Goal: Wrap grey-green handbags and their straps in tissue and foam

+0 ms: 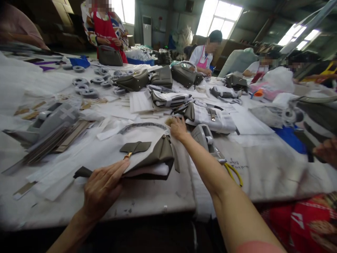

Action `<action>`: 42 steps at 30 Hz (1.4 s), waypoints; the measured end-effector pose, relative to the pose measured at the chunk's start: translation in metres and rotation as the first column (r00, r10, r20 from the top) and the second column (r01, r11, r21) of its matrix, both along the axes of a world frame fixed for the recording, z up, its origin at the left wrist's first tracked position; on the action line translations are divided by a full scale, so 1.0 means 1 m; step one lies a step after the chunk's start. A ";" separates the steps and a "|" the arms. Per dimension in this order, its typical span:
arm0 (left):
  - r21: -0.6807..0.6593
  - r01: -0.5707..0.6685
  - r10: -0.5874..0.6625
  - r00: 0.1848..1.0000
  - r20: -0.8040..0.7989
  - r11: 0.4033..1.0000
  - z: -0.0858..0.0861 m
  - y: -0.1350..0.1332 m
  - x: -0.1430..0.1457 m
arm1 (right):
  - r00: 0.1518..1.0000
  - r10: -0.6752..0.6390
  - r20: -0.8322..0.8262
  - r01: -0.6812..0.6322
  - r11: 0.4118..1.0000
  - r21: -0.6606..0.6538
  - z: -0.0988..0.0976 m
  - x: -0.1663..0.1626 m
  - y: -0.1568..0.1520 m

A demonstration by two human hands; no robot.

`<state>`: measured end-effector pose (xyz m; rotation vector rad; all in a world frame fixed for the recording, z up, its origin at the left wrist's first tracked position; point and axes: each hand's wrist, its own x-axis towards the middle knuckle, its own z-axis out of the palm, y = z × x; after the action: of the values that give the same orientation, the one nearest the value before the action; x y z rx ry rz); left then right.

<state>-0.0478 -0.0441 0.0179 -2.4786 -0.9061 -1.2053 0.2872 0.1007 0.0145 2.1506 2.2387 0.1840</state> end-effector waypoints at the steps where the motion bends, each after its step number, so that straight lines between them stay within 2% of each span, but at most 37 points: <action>1: 0.001 -0.008 0.008 1.000 0.005 1.000 0.000 0.000 0.000 | 1.000 0.000 -0.012 0.000 1.000 0.025 0.003 0.001 -0.003; 3: 0.001 -0.028 0.028 1.000 0.011 1.000 -0.001 0.001 -0.001 | 0.996 0.028 -0.085 -0.019 0.994 0.103 0.012 0.005 -0.017; 5: 0.003 -0.052 0.052 0.998 0.019 0.999 -0.001 0.002 -0.002 | 0.975 0.081 -0.205 -0.043 0.982 0.183 0.024 0.010 -0.043; 8: 0.008 -0.078 0.077 0.996 0.046 0.997 -0.001 0.003 -0.003 | 0.930 0.121 -0.346 -0.032 0.967 0.252 0.041 0.014 -0.105; 10: 0.013 -0.087 0.086 0.995 0.055 0.996 -0.001 0.003 -0.003 | 0.918 0.116 -0.380 -0.004 0.959 0.282 0.045 0.013 -0.152; 13: 0.031 -0.111 0.109 0.992 0.059 0.993 -0.002 0.004 -0.003 | 0.926 0.062 -0.372 0.054 0.954 0.295 0.030 0.012 -0.213; 16: 0.043 -0.138 0.135 0.989 0.059 0.990 -0.001 0.004 -0.002 | 0.946 0.070 -0.316 0.057 0.926 0.374 -0.003 0.015 -0.244; 19: 0.041 -0.148 0.146 0.987 0.061 0.988 0.000 0.003 -0.001 | 0.966 0.106 -0.236 0.012 0.893 0.449 -0.035 0.021 -0.252; 22: 0.043 -0.157 0.153 0.986 0.072 0.987 0.001 0.002 0.000 | 0.957 0.161 -0.240 -0.024 0.871 0.490 -0.046 0.025 -0.250; 26: 0.039 -0.173 0.169 0.982 0.080 0.984 0.000 0.003 0.000 | 0.917 0.184 -0.355 0.046 0.833 0.551 -0.025 0.014 -0.247; 29: 0.029 -0.179 0.176 0.981 0.082 0.984 -0.001 0.003 0.000 | 0.836 0.268 -0.478 0.068 0.815 0.576 -0.009 -0.013 -0.246; 31: 0.023 -0.185 0.182 0.979 0.088 0.983 -0.001 0.002 0.001 | 0.766 0.344 -0.543 -0.019 0.856 0.517 -0.005 -0.035 -0.246; 33: 0.017 -0.186 0.183 0.979 0.087 0.982 0.000 0.002 0.001 | 0.712 0.395 -0.581 -0.197 0.906 0.374 -0.007 -0.053 -0.248; 35: 0.011 -0.183 0.181 0.979 0.088 0.983 0.001 0.002 0.001 | 0.680 0.379 -0.628 -0.325 0.923 0.204 -0.008 -0.062 -0.248; 37: 0.004 -0.180 0.179 0.979 0.095 0.984 0.002 0.001 0.001 | 0.669 0.268 -0.693 -0.268 0.957 0.111 -0.007 -0.061 -0.245; 39: -0.008 -0.181 0.180 0.978 0.102 0.984 0.003 0.001 0.001 | 0.641 0.146 -0.753 -0.068 0.989 0.134 -0.003 -0.055 -0.236; 41: -0.018 -0.180 0.181 0.978 0.108 0.983 0.003 0.001 0.001 | 0.602 0.090 -0.794 0.098 0.978 0.185 -0.001 -0.049 -0.224; 42: -0.022 -0.179 0.180 0.977 0.110 0.984 0.002 0.002 0.000 | 0.581 0.073 -0.811 0.136 0.973 0.186 -0.001 -0.047 -0.219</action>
<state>-0.0474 -0.0425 0.0203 -2.2986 -1.1418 -1.2900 0.2399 -0.1178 0.0133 2.7986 2.6758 -0.7817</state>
